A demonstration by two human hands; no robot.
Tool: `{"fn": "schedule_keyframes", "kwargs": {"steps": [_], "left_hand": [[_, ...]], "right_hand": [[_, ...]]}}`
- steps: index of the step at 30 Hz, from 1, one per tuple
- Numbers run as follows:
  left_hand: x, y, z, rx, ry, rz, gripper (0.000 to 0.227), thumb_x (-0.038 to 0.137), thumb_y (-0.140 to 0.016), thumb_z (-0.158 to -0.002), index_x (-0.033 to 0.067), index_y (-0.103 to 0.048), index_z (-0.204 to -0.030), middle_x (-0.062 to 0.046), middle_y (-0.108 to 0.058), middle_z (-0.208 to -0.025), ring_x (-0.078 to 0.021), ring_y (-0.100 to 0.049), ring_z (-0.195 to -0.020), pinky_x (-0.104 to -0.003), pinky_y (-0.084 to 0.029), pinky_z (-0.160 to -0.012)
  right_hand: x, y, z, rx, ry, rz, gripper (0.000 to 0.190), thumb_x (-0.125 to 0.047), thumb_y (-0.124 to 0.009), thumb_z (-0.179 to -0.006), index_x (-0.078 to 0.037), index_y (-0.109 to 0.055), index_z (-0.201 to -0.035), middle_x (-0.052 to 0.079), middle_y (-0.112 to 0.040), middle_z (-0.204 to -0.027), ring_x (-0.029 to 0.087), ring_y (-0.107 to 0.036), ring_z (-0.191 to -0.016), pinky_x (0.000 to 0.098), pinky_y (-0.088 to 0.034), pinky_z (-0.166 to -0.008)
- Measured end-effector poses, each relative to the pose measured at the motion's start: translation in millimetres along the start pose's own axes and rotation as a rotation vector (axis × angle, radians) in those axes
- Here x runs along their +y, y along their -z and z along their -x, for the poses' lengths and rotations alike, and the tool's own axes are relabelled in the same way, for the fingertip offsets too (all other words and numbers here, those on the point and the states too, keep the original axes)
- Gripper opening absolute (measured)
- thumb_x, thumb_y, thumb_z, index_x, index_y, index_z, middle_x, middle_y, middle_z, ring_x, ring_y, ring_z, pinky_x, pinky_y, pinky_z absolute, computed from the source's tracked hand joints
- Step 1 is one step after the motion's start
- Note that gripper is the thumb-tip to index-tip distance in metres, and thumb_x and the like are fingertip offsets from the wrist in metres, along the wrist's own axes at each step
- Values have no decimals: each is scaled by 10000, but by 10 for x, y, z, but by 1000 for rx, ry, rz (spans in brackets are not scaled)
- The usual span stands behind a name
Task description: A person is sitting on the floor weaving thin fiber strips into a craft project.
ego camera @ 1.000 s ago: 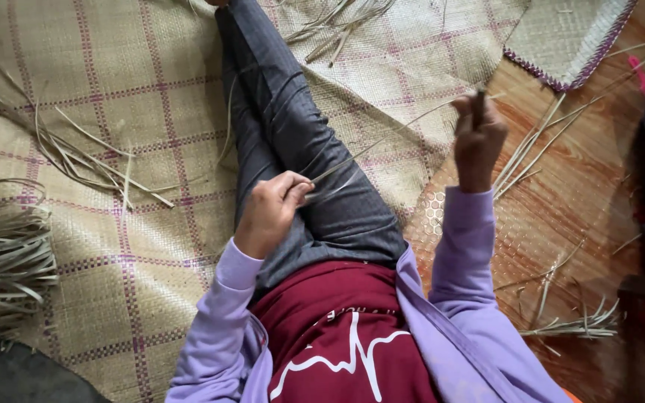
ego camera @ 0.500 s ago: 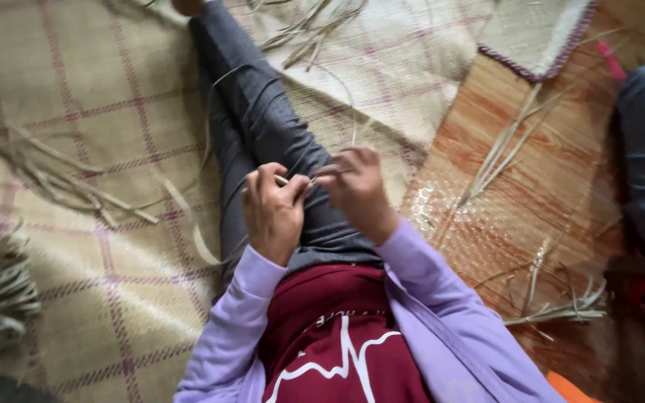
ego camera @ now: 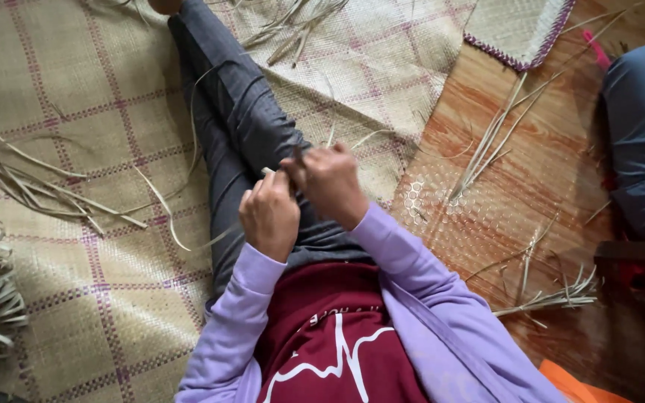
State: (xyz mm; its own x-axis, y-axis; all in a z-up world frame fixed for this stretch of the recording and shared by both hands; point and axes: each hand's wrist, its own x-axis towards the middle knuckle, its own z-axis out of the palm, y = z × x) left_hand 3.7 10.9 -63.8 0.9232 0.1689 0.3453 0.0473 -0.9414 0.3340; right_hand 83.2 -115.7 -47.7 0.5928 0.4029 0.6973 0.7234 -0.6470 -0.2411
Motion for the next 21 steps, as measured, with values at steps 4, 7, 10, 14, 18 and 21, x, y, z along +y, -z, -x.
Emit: {"fn": "schedule_keyframes", "kwargs": {"steps": [4, 7, 10, 14, 18, 21], "left_hand": [[19, 233, -51, -101, -60, 230, 127, 227, -607, -993, 206, -614, -868, -46, -634, -777, -311, -701, -828, -448, -520, -706], [39, 457, -23, -178, -96, 305, 109, 270, -645, -999, 223, -631, -902, -5, -645, -775, -275, -709, -846, -423, -512, -739], [-117, 664, 57, -245, -91, 308, 119, 316, -653, -1005, 244, -649, -910, 9, -662, -776, -256, -713, -860, -409, -511, -772], [-393, 913, 111, -274, -100, 256, 96, 317, -656, -1004, 253, -665, -933, 12, -668, -788, -244, -709, -867, -406, -497, -787], [-766, 1075, 190, -327, -42, 190, 112, 363, -650, -1015, 284, -677, -940, 29, -684, -818, -247, -703, -890, -422, -491, -825], [-884, 1103, 248, -329, -4, 181, 136, 369, -643, -1031, 271, -675, -942, 16, -702, -835, -265, -708, -898, -438, -497, -817]], "right_hand": [[-32, 119, -25, -53, -68, -79, 465, -339, -610, -1054, -162, -605, -624, 30, -625, -597, 281, -680, -631, 411, -480, -638], [371, -188, 233, -53, -111, 24, 444, -316, -658, -1024, -166, -602, -609, 51, -598, -526, 314, -647, -546, 444, -474, -613], [993, -450, 523, -54, -148, 152, 484, -358, -714, -998, -142, -577, -588, 103, -573, -489, 371, -633, -506, 482, -478, -600], [1586, -485, 725, -62, -251, 170, 535, -418, -643, -1061, -146, -588, -604, 72, -583, -495, 344, -658, -529, 459, -462, -607], [2229, -458, 964, -110, -295, 427, 581, -453, -581, -1091, -205, -567, -566, 46, -569, -467, 325, -659, -513, 467, -442, -593], [2410, -323, 920, -100, -318, 592, 569, -494, -539, -1112, -220, -620, -620, 10, -621, -549, 286, -682, -639, 443, -402, -672]]}}
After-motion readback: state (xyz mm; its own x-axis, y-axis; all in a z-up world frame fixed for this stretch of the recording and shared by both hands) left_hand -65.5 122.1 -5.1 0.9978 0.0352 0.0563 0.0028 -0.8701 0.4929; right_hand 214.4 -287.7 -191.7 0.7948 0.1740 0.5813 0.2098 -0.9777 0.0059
